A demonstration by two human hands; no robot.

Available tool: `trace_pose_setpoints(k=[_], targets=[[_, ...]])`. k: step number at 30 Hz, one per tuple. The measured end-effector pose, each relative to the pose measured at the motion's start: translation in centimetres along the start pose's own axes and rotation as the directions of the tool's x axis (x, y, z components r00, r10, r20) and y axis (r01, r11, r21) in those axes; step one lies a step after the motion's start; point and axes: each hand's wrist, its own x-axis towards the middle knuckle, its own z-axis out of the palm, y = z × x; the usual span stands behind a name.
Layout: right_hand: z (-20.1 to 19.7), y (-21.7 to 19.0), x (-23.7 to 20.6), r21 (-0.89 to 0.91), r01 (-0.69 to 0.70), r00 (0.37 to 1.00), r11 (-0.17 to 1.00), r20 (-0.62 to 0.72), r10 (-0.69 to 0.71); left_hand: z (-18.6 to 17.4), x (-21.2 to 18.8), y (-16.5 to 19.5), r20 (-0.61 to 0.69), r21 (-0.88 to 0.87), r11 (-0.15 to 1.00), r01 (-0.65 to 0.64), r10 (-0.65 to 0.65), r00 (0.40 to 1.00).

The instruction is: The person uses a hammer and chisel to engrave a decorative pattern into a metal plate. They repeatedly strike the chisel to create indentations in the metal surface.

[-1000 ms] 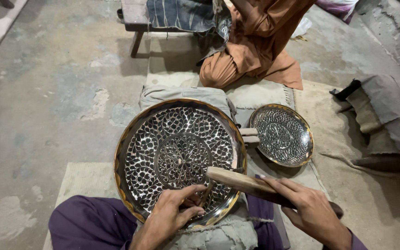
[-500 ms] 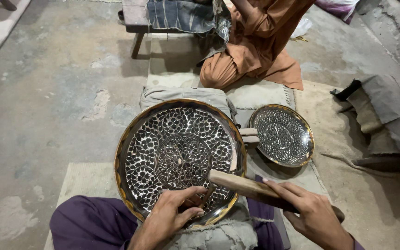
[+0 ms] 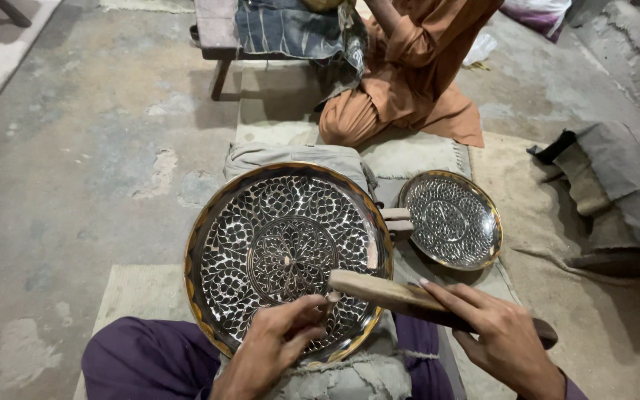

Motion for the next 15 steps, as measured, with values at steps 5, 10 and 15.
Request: trace_pose_setpoints(k=[5, 10, 15], targets=[[2.3, 0.5, -1.1, 0.688, 0.089, 0.935, 0.72, -0.308, 0.178, -1.2, -0.6, -1.1, -0.347, -0.066, 0.998, -0.003, -0.02, 0.938], [6.1, -1.2, -1.7, 0.938, 0.339, 0.938, -0.066, -0.343, -0.059, -1.3, -0.3, -0.8, -0.215, -0.192, 0.953, 0.236, -0.275, 0.937], [9.8, -3.6, -0.1, 0.989, 0.137, 0.961, 0.058, -0.119, -0.249, -0.5, 0.5, -0.1, -0.199, -0.215, 0.952, 0.216, -0.26, 0.945]])
